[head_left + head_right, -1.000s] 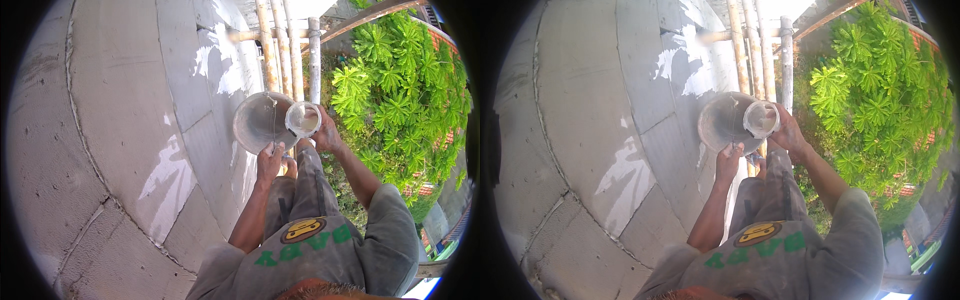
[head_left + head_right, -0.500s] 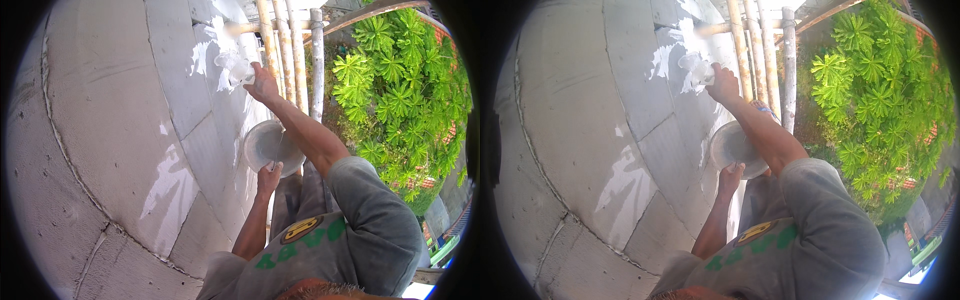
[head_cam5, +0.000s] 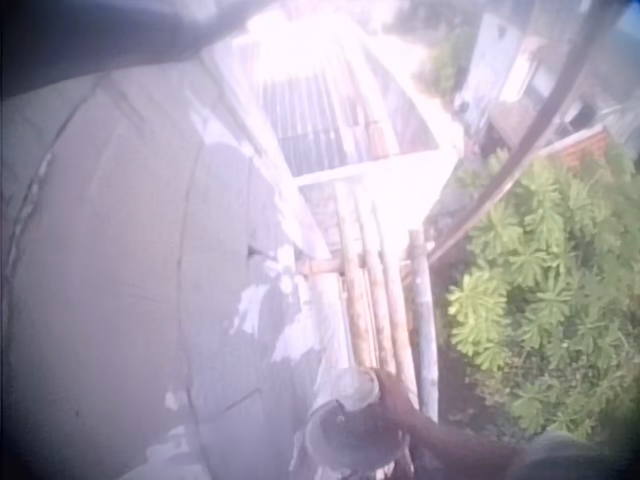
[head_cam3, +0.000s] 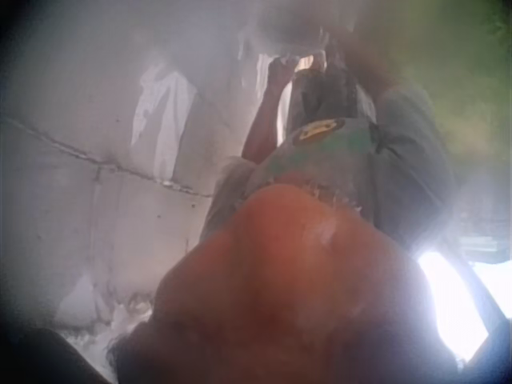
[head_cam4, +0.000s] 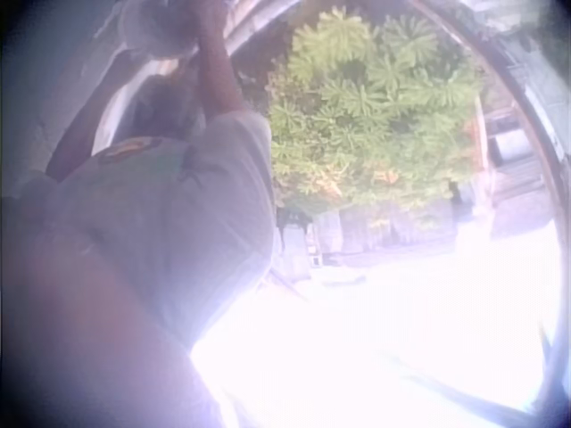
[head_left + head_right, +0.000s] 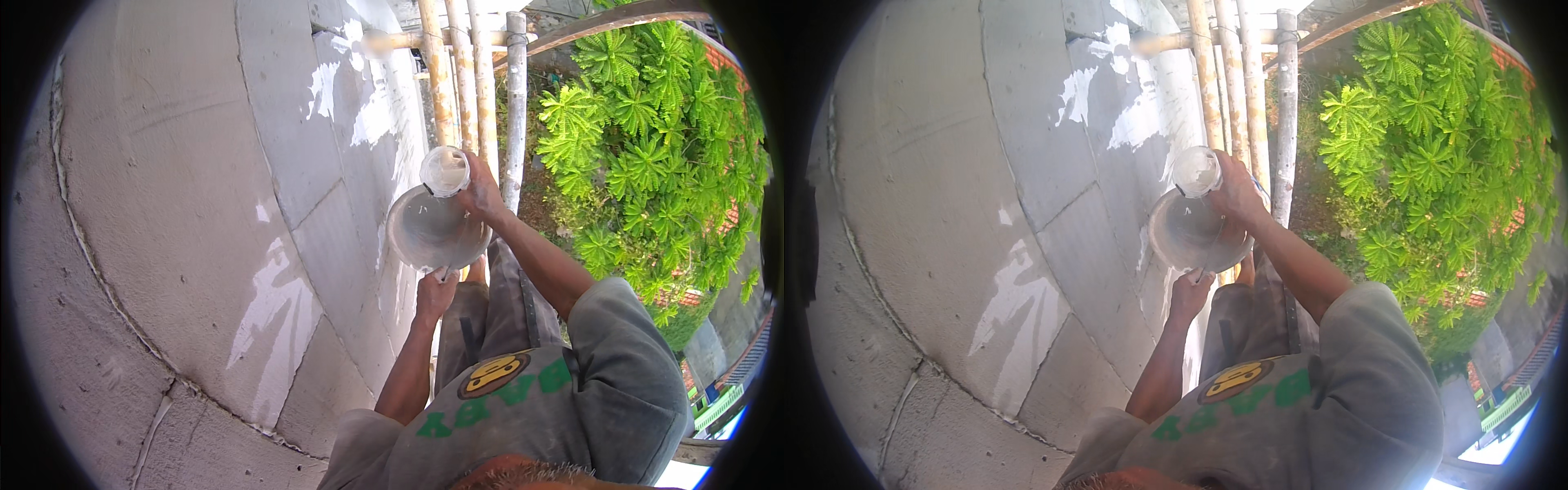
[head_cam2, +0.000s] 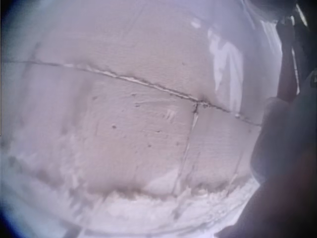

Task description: The person stands on bamboo scaffolding and applies a white plaster mixture to a curved exterior wall. They scoop the mixture from a bucket using a small cup and spread it onto the wall surface, working along the curve.

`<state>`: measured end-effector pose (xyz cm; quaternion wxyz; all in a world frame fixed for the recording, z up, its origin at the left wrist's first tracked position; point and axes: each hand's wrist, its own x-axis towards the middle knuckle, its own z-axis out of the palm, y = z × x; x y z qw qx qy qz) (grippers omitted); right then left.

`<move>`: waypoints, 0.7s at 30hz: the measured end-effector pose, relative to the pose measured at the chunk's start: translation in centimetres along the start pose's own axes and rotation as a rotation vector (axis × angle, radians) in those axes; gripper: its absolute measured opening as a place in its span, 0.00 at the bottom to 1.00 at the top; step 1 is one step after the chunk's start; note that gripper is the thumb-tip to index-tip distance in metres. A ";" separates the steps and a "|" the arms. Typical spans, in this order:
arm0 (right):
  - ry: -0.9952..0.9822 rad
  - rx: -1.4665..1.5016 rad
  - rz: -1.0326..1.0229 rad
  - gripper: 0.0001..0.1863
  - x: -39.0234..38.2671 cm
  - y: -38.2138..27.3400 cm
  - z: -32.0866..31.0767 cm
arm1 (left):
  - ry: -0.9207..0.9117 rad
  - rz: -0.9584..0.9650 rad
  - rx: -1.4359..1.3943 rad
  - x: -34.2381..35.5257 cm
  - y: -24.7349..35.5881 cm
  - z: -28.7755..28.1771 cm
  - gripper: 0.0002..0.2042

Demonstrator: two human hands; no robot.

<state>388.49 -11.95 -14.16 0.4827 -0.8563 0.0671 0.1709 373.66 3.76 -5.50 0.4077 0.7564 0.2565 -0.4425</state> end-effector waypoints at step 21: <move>-0.486 -0.388 0.347 0.26 8.5 -4.4 6.5 | 0.016 -0.092 0.038 0.0 -1.1 -0.1 0.17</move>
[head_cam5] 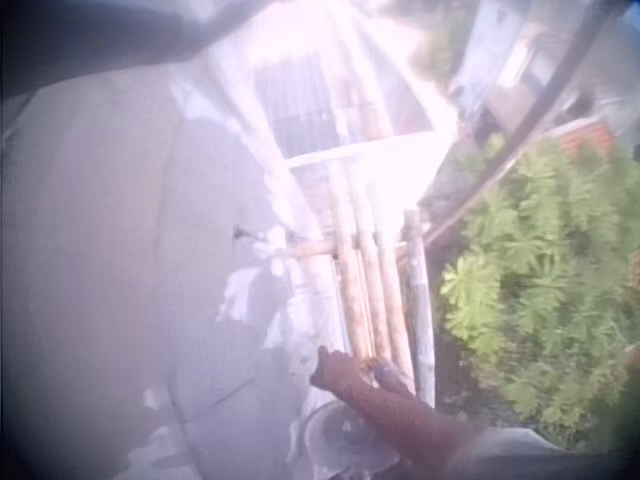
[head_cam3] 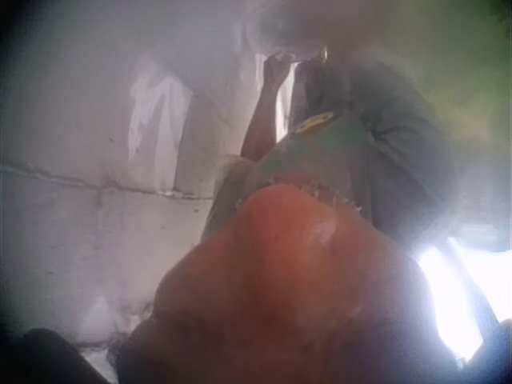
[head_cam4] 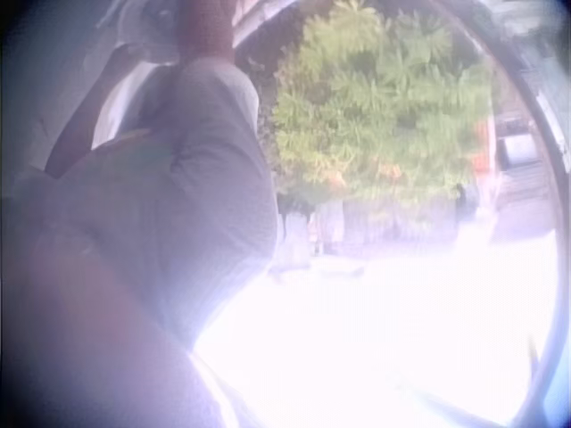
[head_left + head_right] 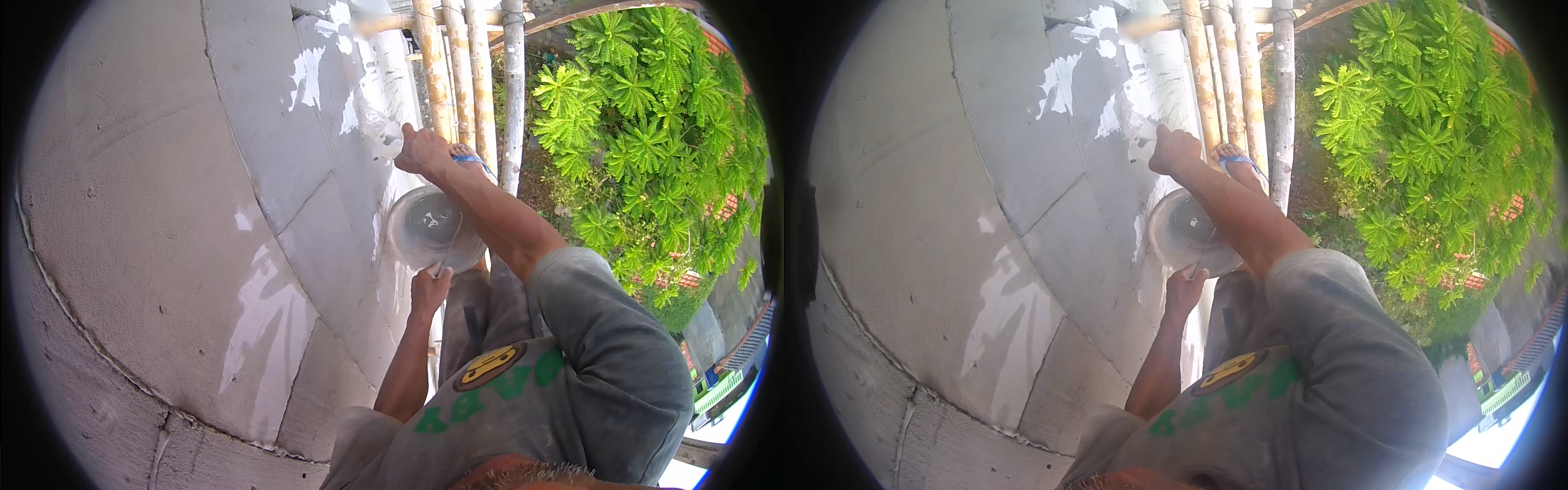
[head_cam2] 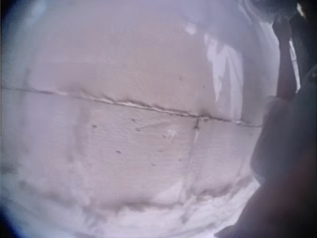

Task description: The person stands on bamboo scaffolding and applies a white plaster mixture to a curved exterior wall. They scoop the mixture from a bucket using a small cup and spread it onto the wall surface, working along the curve.

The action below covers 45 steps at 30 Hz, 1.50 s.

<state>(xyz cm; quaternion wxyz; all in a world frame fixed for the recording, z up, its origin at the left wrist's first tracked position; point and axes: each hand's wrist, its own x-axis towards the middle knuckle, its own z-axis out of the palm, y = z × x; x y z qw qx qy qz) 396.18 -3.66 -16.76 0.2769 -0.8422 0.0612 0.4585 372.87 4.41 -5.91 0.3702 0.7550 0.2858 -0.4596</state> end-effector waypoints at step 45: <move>0.159 0.681 -0.198 0.36 -25.6 12.3 -17.8 | -0.058 0.270 -0.663 2.8 5.6 -0.6 0.23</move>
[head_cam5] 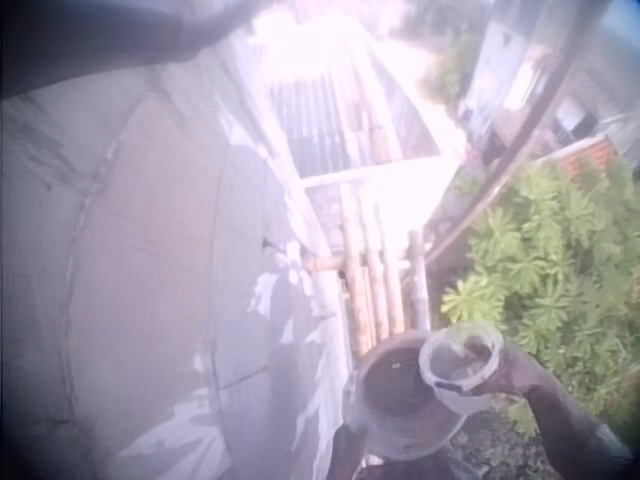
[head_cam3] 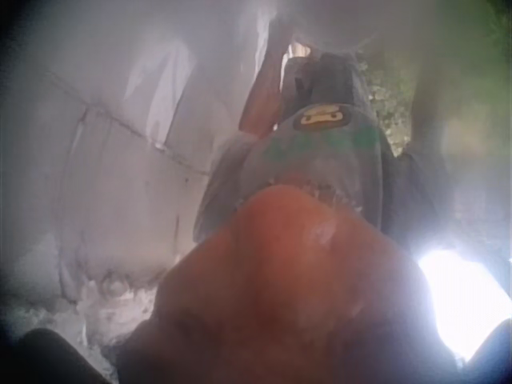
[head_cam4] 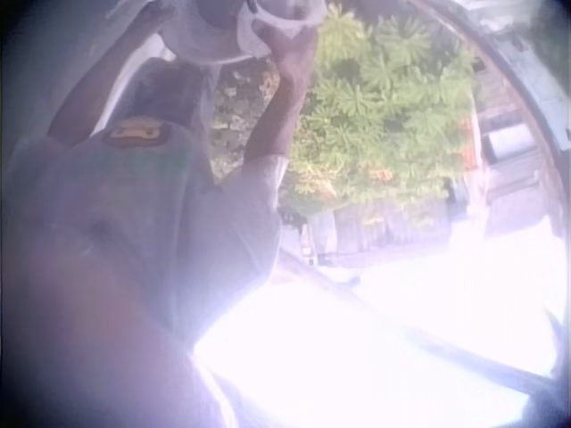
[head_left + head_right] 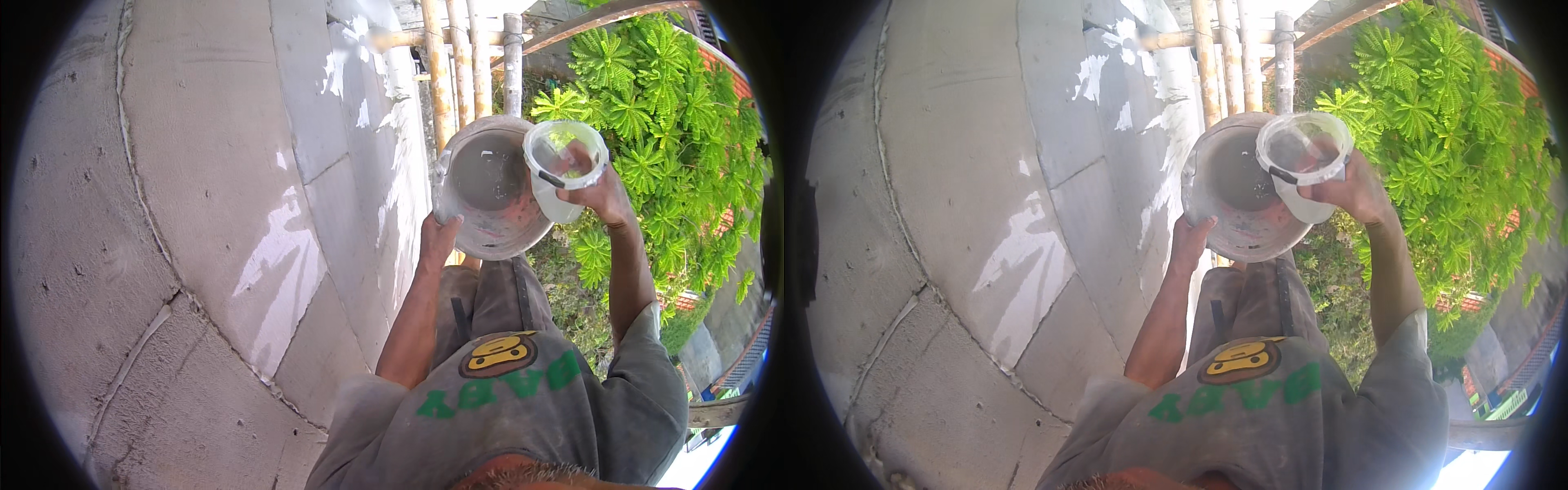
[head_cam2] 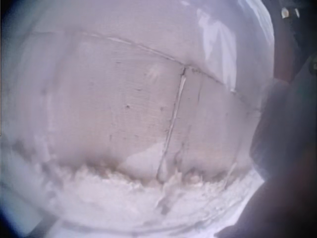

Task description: The person stands on bamboo scaffolding and applies a white plaster mixture to a curved exterior wall. They scoop the mixture from a bucket using a small cup and spread it onto the wall surface, working along the curve.

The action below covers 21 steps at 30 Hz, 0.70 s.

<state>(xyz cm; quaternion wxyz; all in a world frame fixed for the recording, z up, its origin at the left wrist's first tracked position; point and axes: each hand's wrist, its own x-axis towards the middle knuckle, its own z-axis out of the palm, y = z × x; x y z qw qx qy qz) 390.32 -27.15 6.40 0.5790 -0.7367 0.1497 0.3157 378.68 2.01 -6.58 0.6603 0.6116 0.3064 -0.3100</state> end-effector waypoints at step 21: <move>-0.307 -0.391 0.157 0.38 -0.4 4.4 4.5 | 0.343 0.245 0.232 -0.1 6.4 -2.4 0.21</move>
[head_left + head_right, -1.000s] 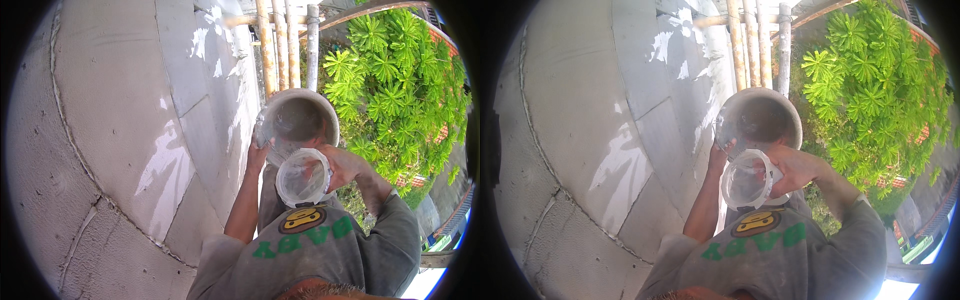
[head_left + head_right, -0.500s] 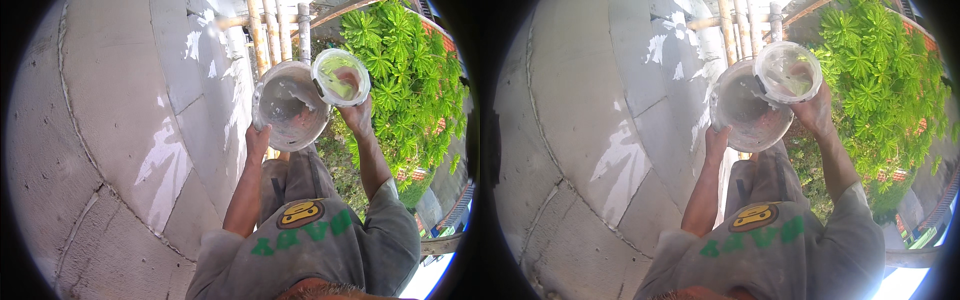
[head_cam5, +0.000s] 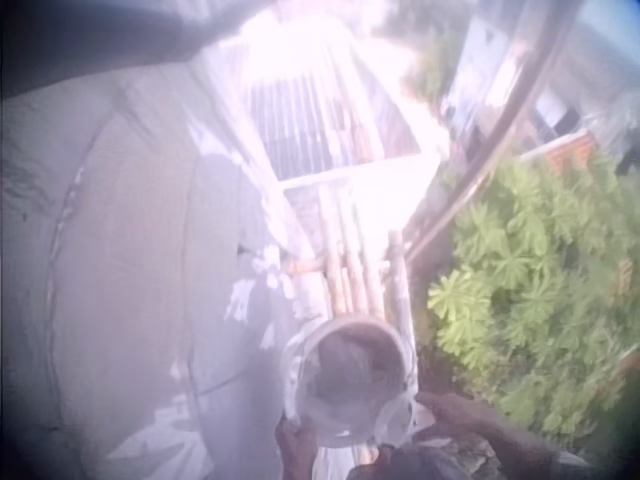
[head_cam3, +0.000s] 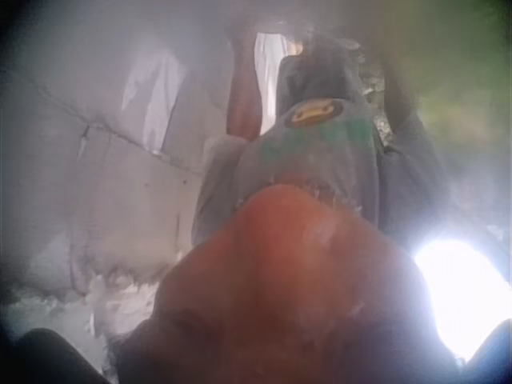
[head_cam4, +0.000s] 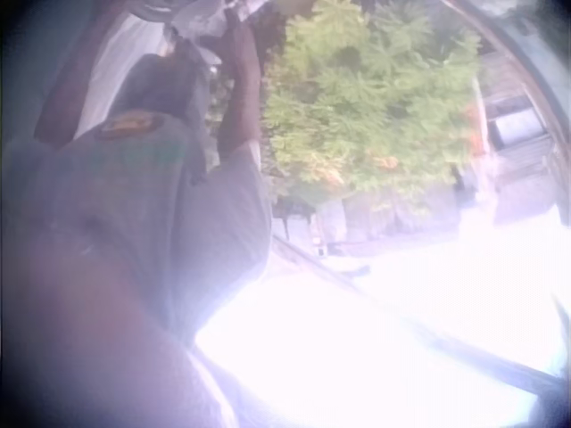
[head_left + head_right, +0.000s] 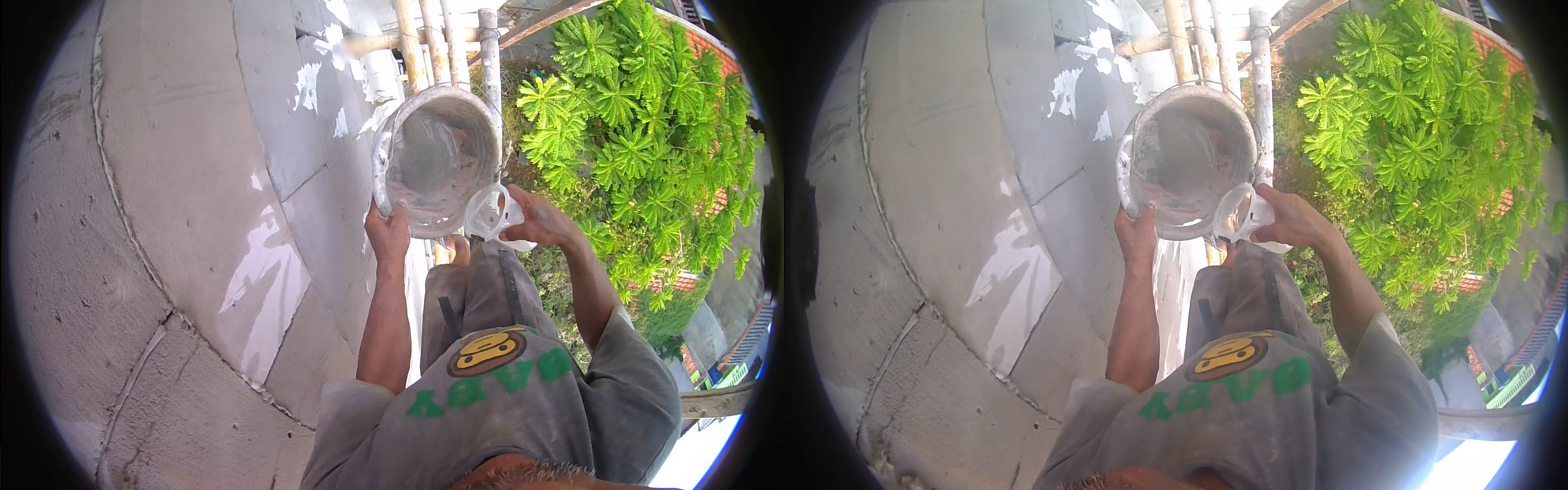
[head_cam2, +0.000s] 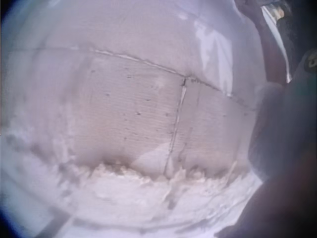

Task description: The person stands on bamboo scaffolding and applies a white plaster mixture to a curved exterior wall. They scoop the mixture from a bucket using a small cup and spread it onto the wall surface, working along the curve.

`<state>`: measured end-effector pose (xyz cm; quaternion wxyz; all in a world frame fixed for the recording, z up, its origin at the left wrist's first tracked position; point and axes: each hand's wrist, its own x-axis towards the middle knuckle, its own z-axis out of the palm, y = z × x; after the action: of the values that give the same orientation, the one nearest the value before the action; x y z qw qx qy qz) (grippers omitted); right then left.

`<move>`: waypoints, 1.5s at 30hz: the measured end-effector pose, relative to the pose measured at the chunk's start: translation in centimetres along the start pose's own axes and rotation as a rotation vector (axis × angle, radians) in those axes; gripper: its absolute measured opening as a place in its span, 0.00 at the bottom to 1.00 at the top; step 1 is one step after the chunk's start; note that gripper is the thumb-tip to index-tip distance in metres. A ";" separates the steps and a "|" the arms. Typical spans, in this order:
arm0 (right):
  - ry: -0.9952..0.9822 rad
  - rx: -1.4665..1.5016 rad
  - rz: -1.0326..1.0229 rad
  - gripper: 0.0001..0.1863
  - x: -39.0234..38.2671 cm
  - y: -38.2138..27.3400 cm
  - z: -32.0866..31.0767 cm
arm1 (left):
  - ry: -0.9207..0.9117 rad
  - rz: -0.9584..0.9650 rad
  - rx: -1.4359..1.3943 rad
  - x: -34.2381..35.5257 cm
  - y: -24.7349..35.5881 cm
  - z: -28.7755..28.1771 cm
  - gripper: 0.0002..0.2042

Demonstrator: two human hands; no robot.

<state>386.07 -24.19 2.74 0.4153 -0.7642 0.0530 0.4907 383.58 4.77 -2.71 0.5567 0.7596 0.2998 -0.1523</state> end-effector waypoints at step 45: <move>-0.049 1.360 -0.351 0.30 14.6 0.5 3.1 | 0.123 0.725 0.151 2.8 16.9 0.9 0.28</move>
<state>391.10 -17.59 -9.64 0.8751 -0.3210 0.2145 0.2918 396.37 1.37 8.21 0.4980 0.8630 0.0321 0.0792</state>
